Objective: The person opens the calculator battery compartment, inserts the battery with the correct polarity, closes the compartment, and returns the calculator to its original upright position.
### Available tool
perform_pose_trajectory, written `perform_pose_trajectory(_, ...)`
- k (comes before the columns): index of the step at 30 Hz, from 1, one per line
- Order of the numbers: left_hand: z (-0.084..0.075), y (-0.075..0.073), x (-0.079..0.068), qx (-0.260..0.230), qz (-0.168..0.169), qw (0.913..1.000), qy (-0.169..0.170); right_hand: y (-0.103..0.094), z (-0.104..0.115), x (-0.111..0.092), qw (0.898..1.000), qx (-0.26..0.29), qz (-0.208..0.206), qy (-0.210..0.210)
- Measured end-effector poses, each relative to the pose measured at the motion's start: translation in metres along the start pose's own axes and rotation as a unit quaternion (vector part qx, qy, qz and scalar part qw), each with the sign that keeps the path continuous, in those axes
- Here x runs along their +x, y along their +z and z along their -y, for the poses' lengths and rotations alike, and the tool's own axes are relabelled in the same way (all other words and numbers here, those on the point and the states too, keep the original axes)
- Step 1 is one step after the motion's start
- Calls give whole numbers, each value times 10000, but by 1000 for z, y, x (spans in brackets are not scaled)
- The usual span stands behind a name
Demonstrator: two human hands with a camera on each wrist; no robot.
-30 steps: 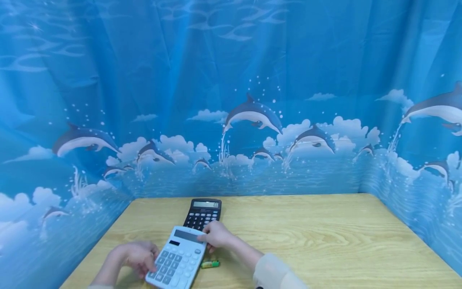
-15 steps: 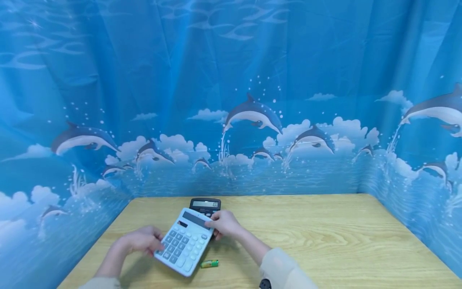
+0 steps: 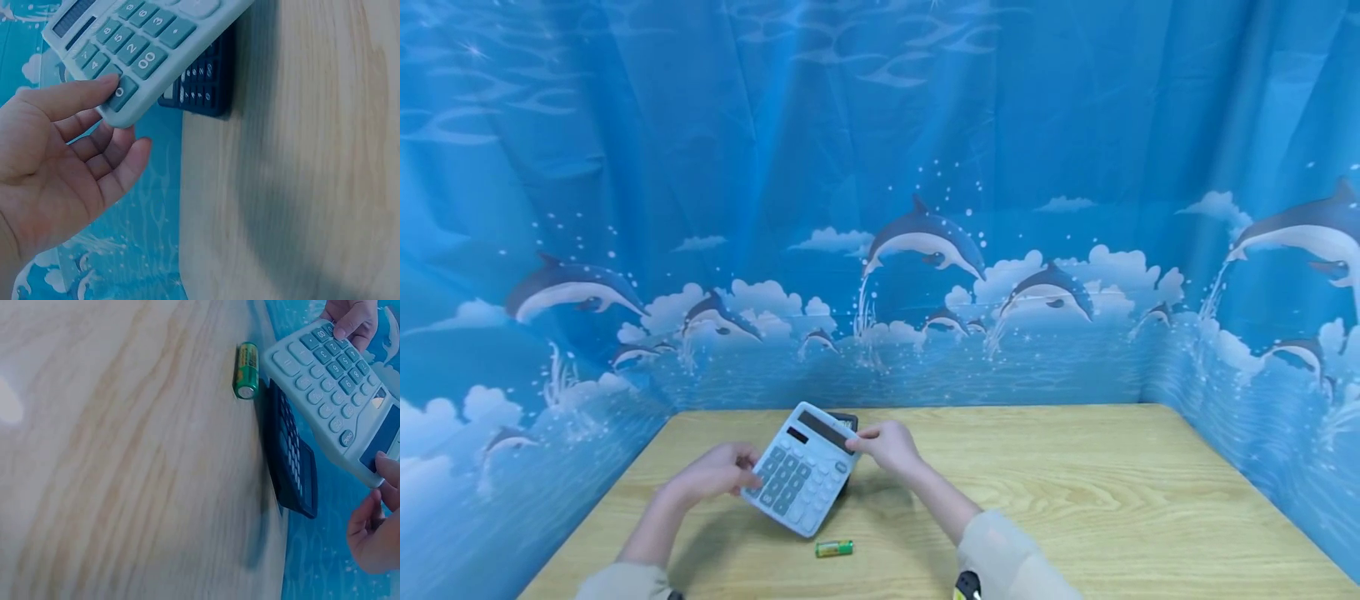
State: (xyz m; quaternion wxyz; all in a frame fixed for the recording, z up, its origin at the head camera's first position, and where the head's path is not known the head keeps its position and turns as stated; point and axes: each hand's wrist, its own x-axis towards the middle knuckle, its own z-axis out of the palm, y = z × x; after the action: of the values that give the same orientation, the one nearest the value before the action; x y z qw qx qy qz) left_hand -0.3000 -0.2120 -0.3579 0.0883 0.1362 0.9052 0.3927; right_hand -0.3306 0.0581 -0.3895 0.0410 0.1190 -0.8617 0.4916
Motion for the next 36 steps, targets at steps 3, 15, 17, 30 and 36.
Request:
perform_pose_trajectory(3, -6, 1, 3, 23, -64, 9998, 168, -8, -1, 0, 9999, -121, -61, -47)
perform_pose_trajectory(15, -35, 10, 14, 182, -242, 9986, 423, -41, -9, -6, 9990, 448, -20, 49)
perform_pose_trajectory(17, -40, 13, 17, 137, -430, 9980, 438, -46, -11, -7, 9983, 581, -68, 43)
perform_pose_trajectory(30, -53, 37, 33, 225, -1197, 9910, 562, -67, -28, -18, 9943, 1044, -187, -144)
perform_pose_trajectory(36, -60, 46, 40, 376, -1145, 9915, 482, -77, -35, -23, 9931, 855, -558, -583)
